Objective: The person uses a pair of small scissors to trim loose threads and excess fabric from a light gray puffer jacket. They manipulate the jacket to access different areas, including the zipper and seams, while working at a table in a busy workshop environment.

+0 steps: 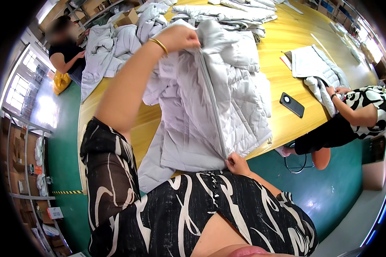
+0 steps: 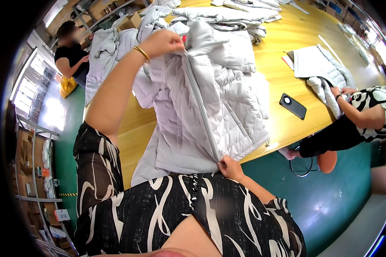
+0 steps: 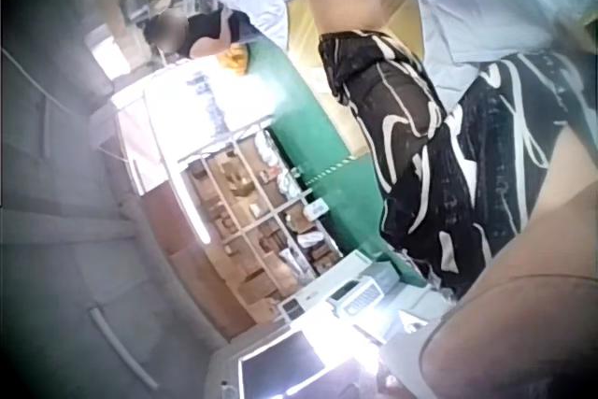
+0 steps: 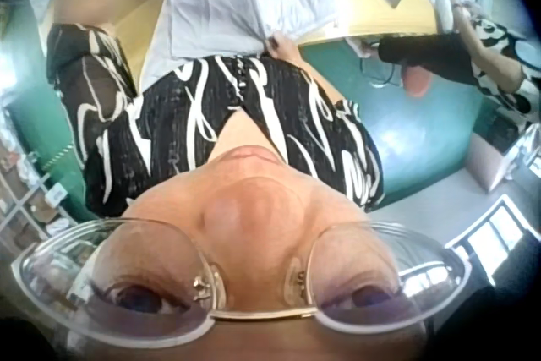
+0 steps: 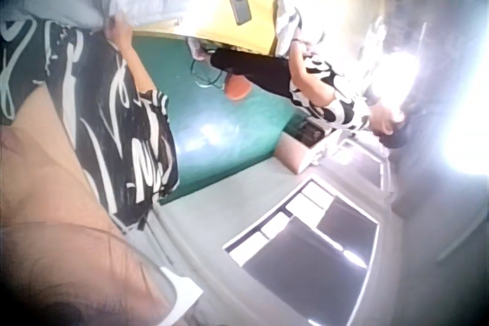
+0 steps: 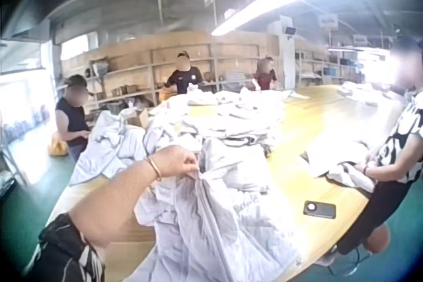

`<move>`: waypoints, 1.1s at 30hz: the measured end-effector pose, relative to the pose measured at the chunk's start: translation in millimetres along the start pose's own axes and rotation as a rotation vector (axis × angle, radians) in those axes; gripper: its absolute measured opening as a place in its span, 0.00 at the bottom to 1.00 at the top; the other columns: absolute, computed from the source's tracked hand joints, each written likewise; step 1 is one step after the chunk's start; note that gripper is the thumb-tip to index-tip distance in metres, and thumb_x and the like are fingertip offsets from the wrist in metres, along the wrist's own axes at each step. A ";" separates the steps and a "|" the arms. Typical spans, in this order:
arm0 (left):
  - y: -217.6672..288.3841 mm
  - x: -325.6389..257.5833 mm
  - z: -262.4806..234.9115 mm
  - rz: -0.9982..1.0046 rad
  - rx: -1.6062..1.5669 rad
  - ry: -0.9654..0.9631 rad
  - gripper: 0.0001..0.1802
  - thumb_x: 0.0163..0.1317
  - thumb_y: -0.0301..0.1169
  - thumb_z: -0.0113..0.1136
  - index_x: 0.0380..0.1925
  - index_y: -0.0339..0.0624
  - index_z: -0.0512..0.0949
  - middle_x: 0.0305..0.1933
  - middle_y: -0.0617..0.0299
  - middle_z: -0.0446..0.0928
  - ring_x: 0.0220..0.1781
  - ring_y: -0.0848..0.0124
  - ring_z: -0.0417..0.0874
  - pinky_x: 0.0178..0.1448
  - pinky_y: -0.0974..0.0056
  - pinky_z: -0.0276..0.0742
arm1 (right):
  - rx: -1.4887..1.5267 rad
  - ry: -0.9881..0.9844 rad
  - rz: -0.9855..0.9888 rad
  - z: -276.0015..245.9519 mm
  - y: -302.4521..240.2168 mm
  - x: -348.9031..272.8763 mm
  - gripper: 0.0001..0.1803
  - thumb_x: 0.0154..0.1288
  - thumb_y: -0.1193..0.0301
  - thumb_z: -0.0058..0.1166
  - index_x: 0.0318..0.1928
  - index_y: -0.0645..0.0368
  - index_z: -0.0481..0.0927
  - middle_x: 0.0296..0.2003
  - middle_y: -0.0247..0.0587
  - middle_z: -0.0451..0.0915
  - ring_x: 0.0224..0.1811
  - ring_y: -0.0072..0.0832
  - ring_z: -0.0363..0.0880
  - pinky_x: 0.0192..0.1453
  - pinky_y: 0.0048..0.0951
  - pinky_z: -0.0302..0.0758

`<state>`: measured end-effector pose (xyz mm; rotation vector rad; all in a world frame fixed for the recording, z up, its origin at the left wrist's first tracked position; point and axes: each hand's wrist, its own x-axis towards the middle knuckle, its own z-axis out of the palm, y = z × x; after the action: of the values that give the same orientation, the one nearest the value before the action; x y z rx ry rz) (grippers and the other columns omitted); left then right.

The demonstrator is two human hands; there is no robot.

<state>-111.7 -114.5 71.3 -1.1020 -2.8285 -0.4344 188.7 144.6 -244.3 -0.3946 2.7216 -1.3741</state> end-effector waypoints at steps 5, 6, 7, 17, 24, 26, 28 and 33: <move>-51.4 7.8 -88.1 -0.190 -0.044 0.322 0.16 0.56 0.43 0.59 0.32 0.40 0.79 0.25 0.64 0.77 0.28 0.77 0.74 0.36 0.71 0.69 | 0.064 -0.045 0.196 -5.7 27.1 -25.6 0.13 0.57 0.66 0.57 0.31 0.58 0.68 0.19 0.44 0.70 0.20 0.36 0.69 0.26 0.33 0.67; -58.0 10.6 -95.8 -0.183 0.004 0.325 0.16 0.56 0.43 0.59 0.32 0.41 0.80 0.24 0.65 0.76 0.27 0.78 0.73 0.35 0.72 0.69 | 0.119 -0.039 0.229 -9.3 18.4 -23.4 0.13 0.57 0.66 0.57 0.30 0.58 0.67 0.17 0.42 0.68 0.18 0.31 0.66 0.25 0.31 0.66; -63.6 14.5 -101.4 -0.179 0.052 0.328 0.16 0.56 0.43 0.59 0.31 0.41 0.80 0.22 0.66 0.76 0.26 0.79 0.73 0.34 0.73 0.68 | 0.117 -0.019 0.200 -11.4 11.7 -19.8 0.13 0.57 0.67 0.58 0.31 0.59 0.67 0.16 0.41 0.68 0.18 0.29 0.66 0.24 0.30 0.66; -56.9 62.2 -126.5 -0.317 0.452 0.832 0.11 0.53 0.36 0.57 0.36 0.47 0.77 0.40 0.57 0.78 0.42 0.60 0.78 0.44 0.59 0.73 | 0.339 0.005 -0.079 -5.1 -46.1 56.9 0.11 0.54 0.70 0.60 0.28 0.60 0.71 0.18 0.36 0.68 0.19 0.23 0.65 0.24 0.24 0.64; -3.4 4.1 55.0 -0.093 0.368 0.457 0.30 0.53 0.44 0.57 0.57 0.52 0.64 0.67 0.50 0.51 0.70 0.55 0.49 0.65 0.39 0.42 | 0.401 0.026 -0.129 -23.3 -54.5 73.2 0.05 0.60 0.73 0.52 0.35 0.62 0.76 0.27 0.40 0.75 0.25 0.23 0.72 0.30 0.23 0.69; 41.6 -57.1 110.1 0.133 -0.011 0.329 0.29 0.51 0.37 0.60 0.55 0.47 0.66 0.65 0.48 0.56 0.68 0.52 0.53 0.67 0.46 0.47 | 0.378 0.159 -0.163 -44.8 -40.4 66.6 0.05 0.62 0.75 0.49 0.36 0.62 0.76 0.28 0.40 0.77 0.28 0.25 0.74 0.33 0.24 0.70; 82.6 -118.9 147.1 0.232 -0.334 0.102 0.19 0.54 0.32 0.58 0.47 0.46 0.73 0.52 0.56 0.71 0.61 0.59 0.66 0.64 0.56 0.59 | 0.344 0.367 -0.181 -59.2 -7.0 60.1 0.07 0.64 0.73 0.46 0.35 0.62 0.77 0.27 0.39 0.76 0.28 0.27 0.74 0.34 0.26 0.70; 134.5 -213.7 256.4 -0.333 -1.318 -0.610 0.19 0.64 0.42 0.50 0.47 0.40 0.74 0.44 0.63 0.76 0.45 0.75 0.73 0.51 0.70 0.68 | 0.156 0.571 0.147 -107.6 6.6 51.0 0.10 0.64 0.70 0.48 0.29 0.64 0.73 0.21 0.41 0.67 0.23 0.26 0.63 0.29 0.28 0.63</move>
<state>145.1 -85.5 -179.2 -0.8631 -3.0523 -2.6125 119.4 219.3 -182.5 0.2466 2.9376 -1.8720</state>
